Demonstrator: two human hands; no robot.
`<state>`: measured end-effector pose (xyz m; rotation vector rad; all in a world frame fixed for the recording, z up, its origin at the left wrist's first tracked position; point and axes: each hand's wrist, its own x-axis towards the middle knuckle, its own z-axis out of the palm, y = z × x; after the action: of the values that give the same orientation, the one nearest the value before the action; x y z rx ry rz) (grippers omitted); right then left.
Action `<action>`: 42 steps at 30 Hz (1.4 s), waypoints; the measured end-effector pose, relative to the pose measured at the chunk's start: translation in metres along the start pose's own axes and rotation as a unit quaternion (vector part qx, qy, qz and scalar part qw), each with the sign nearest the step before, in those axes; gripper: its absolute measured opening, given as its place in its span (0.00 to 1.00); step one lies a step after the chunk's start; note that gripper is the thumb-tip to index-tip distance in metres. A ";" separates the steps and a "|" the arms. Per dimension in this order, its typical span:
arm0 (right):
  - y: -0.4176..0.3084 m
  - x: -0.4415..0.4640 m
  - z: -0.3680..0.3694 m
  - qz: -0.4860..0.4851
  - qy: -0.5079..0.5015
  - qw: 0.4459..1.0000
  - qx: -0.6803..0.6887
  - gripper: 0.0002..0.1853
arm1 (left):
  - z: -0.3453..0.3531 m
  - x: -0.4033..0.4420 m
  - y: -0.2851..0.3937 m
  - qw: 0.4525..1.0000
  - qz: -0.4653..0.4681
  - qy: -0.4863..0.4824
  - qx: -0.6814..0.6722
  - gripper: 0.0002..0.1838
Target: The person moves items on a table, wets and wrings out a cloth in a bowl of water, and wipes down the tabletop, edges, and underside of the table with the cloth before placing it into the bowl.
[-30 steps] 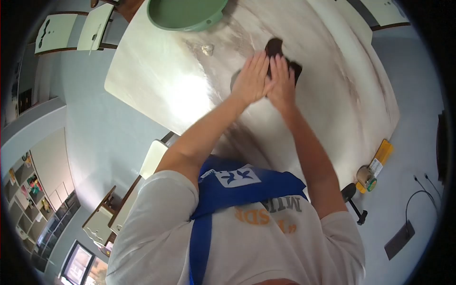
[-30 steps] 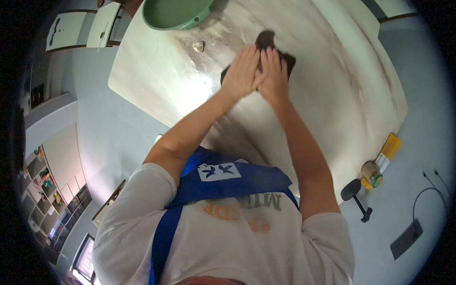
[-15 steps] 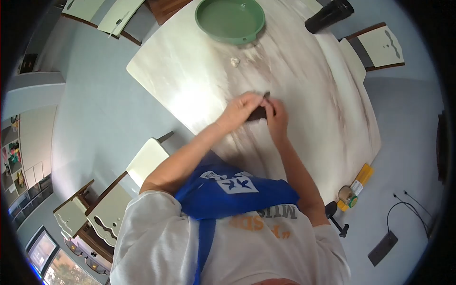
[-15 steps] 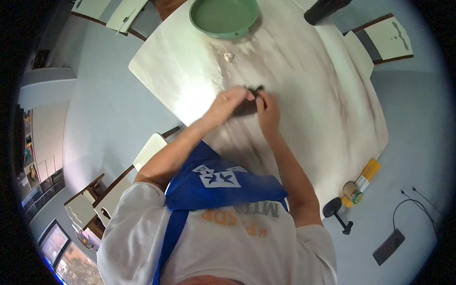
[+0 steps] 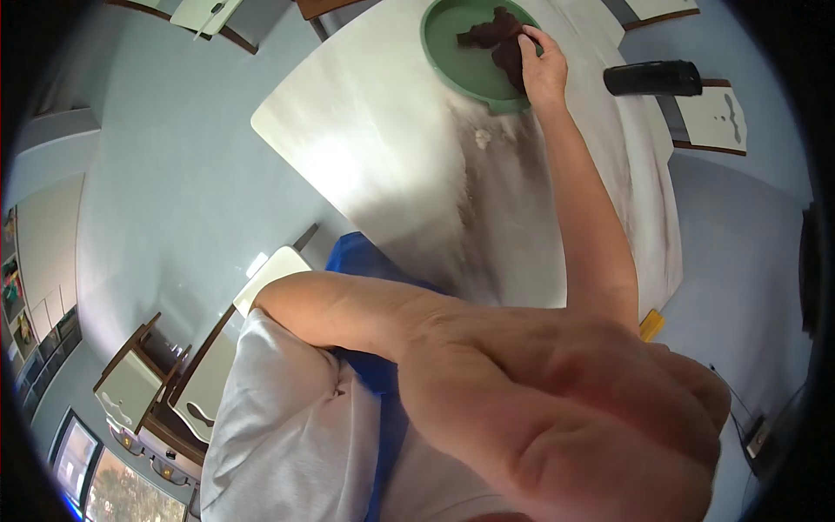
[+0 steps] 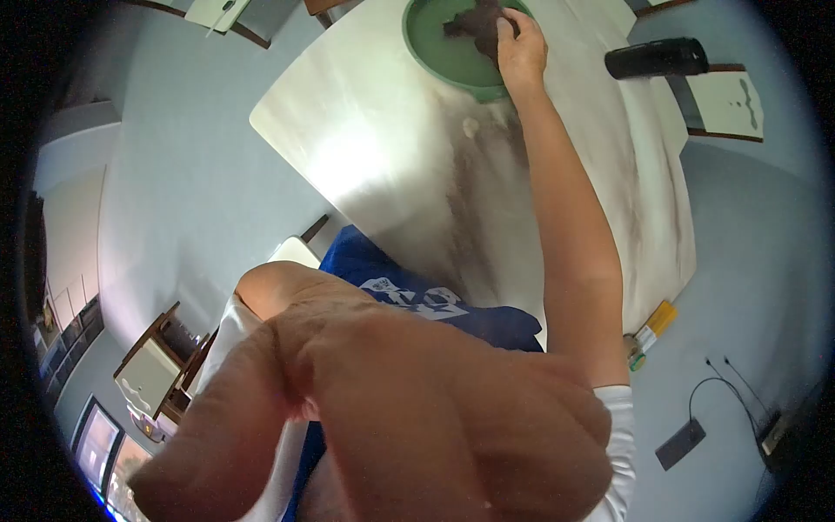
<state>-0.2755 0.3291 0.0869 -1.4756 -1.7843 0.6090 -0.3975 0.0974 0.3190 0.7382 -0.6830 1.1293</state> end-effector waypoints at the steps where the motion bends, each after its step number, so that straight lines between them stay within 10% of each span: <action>1: 0.010 0.002 0.007 -0.020 -0.024 0.999 -0.016 0.19 | -0.006 0.001 0.007 1.000 0.000 0.003 -0.001 0.25; 5: 0.051 -0.004 0.042 -0.106 -0.071 0.975 -0.184 0.23 | -0.023 0.008 0.031 1.000 -0.001 0.002 -0.021 0.23; 10: 0.032 -0.022 0.062 0.008 -0.333 0.876 -0.350 0.29 | -0.046 0.018 0.046 0.999 -0.002 -0.005 -0.037 0.20; 16: 0.031 -0.021 0.057 0.007 -0.306 0.865 -0.397 0.26 | -0.076 0.025 0.074 1.000 -0.024 0.009 -0.009 0.18; 23: 0.045 0.009 0.038 0.031 -0.152 0.978 -0.141 0.19 | -0.190 0.008 0.092 0.946 -0.169 0.171 0.219 0.17; 25: 0.059 0.020 0.039 0.040 -0.125 0.989 -0.068 0.17 | -0.259 -0.014 0.087 0.831 -0.272 0.263 0.407 0.18; 28: 0.064 0.019 0.042 0.104 -0.123 0.979 -0.126 0.17 | -0.327 -0.045 0.071 0.439 -0.474 0.267 0.715 0.25; 30: 0.064 0.009 0.049 0.110 -0.092 0.972 -0.188 0.19 | -0.384 -0.105 0.044 0.263 -0.349 0.208 0.875 0.07; 33: 0.036 0.015 0.037 0.178 -0.136 0.957 -0.186 0.17 | -0.399 -0.107 0.054 0.248 -0.450 0.238 0.824 0.17; 42: -0.020 0.030 -0.027 0.168 -0.066 0.974 0.135 0.11 | -0.342 -0.066 0.102 0.562 -0.316 0.325 0.692 0.13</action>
<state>-0.2692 0.3507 0.1261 -1.5833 -1.4827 1.0985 -0.4769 0.3623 0.0842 1.5464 1.2975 0.9484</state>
